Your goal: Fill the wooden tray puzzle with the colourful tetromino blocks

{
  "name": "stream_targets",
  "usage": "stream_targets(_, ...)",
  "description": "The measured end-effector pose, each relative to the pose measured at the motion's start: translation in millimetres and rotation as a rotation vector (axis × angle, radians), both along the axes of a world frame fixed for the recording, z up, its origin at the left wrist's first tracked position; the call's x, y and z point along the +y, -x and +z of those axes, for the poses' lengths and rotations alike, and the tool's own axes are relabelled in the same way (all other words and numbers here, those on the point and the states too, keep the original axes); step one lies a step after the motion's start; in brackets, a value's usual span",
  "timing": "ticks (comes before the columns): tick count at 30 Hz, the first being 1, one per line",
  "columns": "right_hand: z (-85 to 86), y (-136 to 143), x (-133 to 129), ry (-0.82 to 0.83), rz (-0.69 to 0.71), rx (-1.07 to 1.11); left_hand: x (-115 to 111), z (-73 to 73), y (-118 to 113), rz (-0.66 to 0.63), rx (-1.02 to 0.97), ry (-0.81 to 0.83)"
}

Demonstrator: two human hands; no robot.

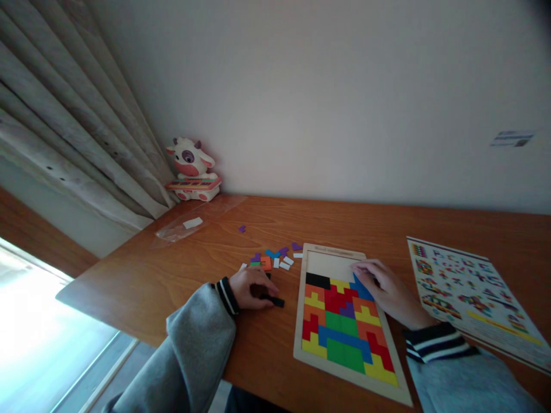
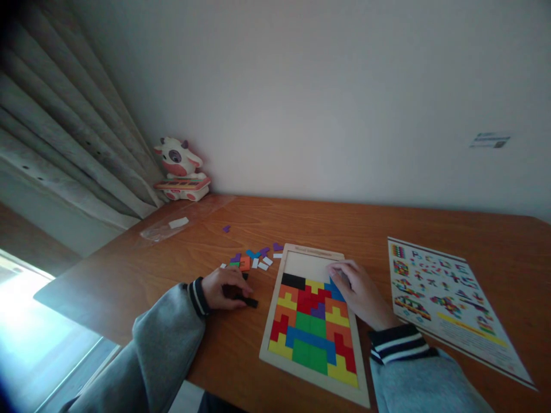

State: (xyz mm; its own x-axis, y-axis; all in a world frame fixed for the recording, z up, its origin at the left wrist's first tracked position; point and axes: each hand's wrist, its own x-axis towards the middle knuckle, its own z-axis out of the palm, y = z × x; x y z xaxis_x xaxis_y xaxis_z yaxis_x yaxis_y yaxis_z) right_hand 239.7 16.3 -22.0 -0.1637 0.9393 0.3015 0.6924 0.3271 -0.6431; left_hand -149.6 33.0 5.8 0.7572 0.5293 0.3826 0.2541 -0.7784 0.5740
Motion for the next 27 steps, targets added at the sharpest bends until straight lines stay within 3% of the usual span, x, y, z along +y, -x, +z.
stream_targets(3, 0.7, 0, 0, 0.010, -0.003, 0.004, 4, 2.8, 6, 0.025, -0.022, -0.037)
stream_targets(8, -0.9, -1, 0, 0.036, -0.009, 0.003, 19, 0.9, 32, 0.274, -0.017, -0.198)
stream_targets(10, -2.0, -1, 0, 0.035, -0.008, 0.002, 23, -3.3, 42, 0.314, 0.016, -0.214)
stream_targets(18, -1.1, -1, 0, 0.013, -0.006, -0.005, 23, -17.3, 49, 0.302, 0.115, -0.132)
stream_targets(27, -1.1, 0, 0, 0.007, 0.003, 0.004, 25, -6.6, 41, 0.166, 0.058, -0.168)
